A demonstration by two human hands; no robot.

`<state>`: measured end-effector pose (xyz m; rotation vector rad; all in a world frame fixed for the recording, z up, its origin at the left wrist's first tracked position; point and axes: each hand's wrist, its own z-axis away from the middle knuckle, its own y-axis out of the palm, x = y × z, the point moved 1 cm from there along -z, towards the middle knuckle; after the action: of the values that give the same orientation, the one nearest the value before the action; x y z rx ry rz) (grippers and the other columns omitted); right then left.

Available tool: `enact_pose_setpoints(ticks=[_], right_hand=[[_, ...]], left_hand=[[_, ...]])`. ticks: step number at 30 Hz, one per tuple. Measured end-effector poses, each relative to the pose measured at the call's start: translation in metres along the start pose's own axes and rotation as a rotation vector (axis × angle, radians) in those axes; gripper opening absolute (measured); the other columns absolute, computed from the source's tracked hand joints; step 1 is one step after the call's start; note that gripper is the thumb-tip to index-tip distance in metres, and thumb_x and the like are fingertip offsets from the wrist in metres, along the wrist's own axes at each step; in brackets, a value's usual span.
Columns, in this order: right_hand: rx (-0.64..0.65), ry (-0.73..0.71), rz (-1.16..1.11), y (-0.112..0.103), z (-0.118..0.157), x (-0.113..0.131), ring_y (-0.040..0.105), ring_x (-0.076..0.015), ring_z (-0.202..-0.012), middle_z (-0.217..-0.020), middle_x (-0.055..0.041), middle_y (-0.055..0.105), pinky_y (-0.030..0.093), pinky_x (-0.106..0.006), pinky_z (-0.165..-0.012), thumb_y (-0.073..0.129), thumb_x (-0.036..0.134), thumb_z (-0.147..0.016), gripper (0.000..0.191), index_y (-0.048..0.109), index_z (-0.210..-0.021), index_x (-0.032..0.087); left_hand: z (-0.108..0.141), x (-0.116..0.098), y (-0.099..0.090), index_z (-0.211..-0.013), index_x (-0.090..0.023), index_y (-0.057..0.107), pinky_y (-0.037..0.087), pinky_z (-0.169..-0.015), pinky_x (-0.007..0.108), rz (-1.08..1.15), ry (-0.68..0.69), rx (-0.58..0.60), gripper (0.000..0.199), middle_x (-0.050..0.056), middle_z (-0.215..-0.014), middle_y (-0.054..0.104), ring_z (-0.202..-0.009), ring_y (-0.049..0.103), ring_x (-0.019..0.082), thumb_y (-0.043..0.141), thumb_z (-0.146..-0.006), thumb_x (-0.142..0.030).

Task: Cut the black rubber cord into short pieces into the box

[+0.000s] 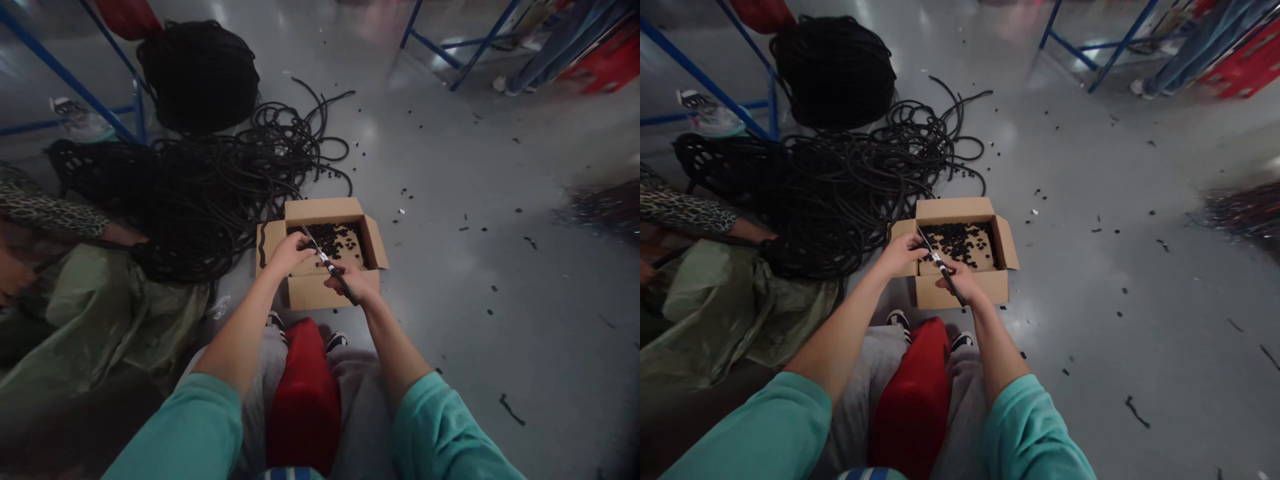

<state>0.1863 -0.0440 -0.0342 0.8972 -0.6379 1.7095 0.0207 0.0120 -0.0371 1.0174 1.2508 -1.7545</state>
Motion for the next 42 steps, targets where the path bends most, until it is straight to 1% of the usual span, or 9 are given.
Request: enact_pose_setpoints(ticks=[3,6,9,14,17,25,35,39,42], right_hand=[[0.002,-0.012,0.011,-0.001,0.0,-0.001,0.034,-0.0054,-0.037,-0.045,0.0093,0.042,0.026,-0.02,-0.039,0.057,0.018,-0.049,0.057,0.057,-0.106,0.016],[0.053,-0.045,-0.045,-0.001,0.001,-0.002,0.039,-0.0064,-0.044,-0.054,0.0068,0.048,0.028,-0.02,-0.042,0.057,0.018,-0.049,0.058,0.055,-0.108,0.017],[0.108,-0.059,-0.107,-0.002,0.002,-0.002,0.041,-0.0074,-0.05,-0.058,0.0057,0.05,0.028,-0.02,-0.046,0.056,0.017,-0.049,0.061,0.053,-0.11,0.016],[0.121,-0.042,-0.109,-0.002,0.002,0.0,0.041,-0.0084,-0.053,-0.059,0.0052,0.051,0.029,-0.021,-0.049,0.056,0.016,-0.048,0.064,0.051,-0.111,0.015],[0.099,-0.034,-0.076,-0.001,0.002,0.001,0.042,-0.0089,-0.054,-0.057,0.0058,0.051,0.029,-0.022,-0.051,0.055,0.013,-0.047,0.063,0.051,-0.11,0.015],[0.093,-0.044,-0.075,0.0,0.003,0.005,0.047,-0.0098,-0.061,-0.06,0.0055,0.053,0.034,-0.022,-0.059,0.058,0.011,-0.046,0.059,0.055,-0.105,0.017],[0.088,-0.045,-0.004,-0.002,0.001,0.0,0.035,-0.0059,-0.04,-0.045,0.0098,0.042,0.026,-0.02,-0.041,0.057,0.015,-0.047,0.061,0.056,-0.108,0.014],[0.055,-0.036,-0.021,0.0,0.0,0.001,0.033,-0.0045,-0.036,-0.043,0.0106,0.041,0.024,-0.019,-0.037,0.057,0.015,-0.046,0.06,0.058,-0.106,0.014],[0.009,-0.039,-0.041,0.0,0.0,0.002,0.032,-0.0042,-0.035,-0.042,0.011,0.04,0.024,-0.019,-0.036,0.057,0.015,-0.047,0.059,0.058,-0.105,0.014]], left_hand=[[0.0,-0.003,-0.001,-0.073,-0.015,0.056,0.043,-0.071,0.026,-0.109,0.063,-0.031,0.015,0.0,-0.075,0.06,-0.072,0.055,0.012,0.061,-0.06,-0.02],[-0.001,-0.003,-0.002,-0.073,-0.015,0.058,0.043,-0.072,0.027,-0.164,0.059,-0.023,0.013,0.001,-0.077,0.062,-0.075,0.056,0.014,0.06,-0.062,-0.021],[-0.001,-0.001,-0.003,-0.077,-0.015,0.061,0.043,-0.066,0.026,-0.171,0.038,-0.011,0.016,0.002,-0.076,0.063,-0.068,0.056,0.014,0.058,-0.065,-0.024],[0.002,-0.004,-0.004,-0.082,-0.014,0.063,0.038,-0.052,0.022,-0.146,-0.028,0.032,0.022,-0.001,-0.059,0.057,-0.048,0.048,0.009,0.052,-0.069,-0.027],[0.003,-0.008,-0.005,-0.081,-0.014,0.064,0.035,-0.049,0.021,-0.162,-0.05,0.05,0.022,-0.002,-0.054,0.054,-0.046,0.045,0.008,0.05,-0.07,-0.026],[0.001,-0.006,-0.005,-0.062,-0.014,0.06,0.031,-0.047,0.021,-0.244,0.027,0.147,0.021,-0.001,-0.053,0.053,-0.045,0.039,0.007,0.046,-0.07,-0.028],[0.003,-0.008,-0.012,-0.062,-0.013,0.057,0.031,-0.047,0.021,-0.166,0.002,0.208,0.025,-0.002,-0.051,0.048,-0.045,0.038,0.007,0.046,-0.069,-0.033],[0.002,-0.01,-0.012,-0.065,-0.012,0.057,0.034,-0.049,0.022,-0.145,-0.016,0.19,0.024,-0.002,-0.053,0.051,-0.047,0.041,0.008,0.045,-0.07,-0.032],[0.002,-0.011,-0.009,-0.073,-0.013,0.057,0.039,-0.056,0.023,-0.12,0.018,0.141,0.021,0.001,-0.065,0.057,-0.056,0.048,0.01,0.048,-0.069,-0.031]])
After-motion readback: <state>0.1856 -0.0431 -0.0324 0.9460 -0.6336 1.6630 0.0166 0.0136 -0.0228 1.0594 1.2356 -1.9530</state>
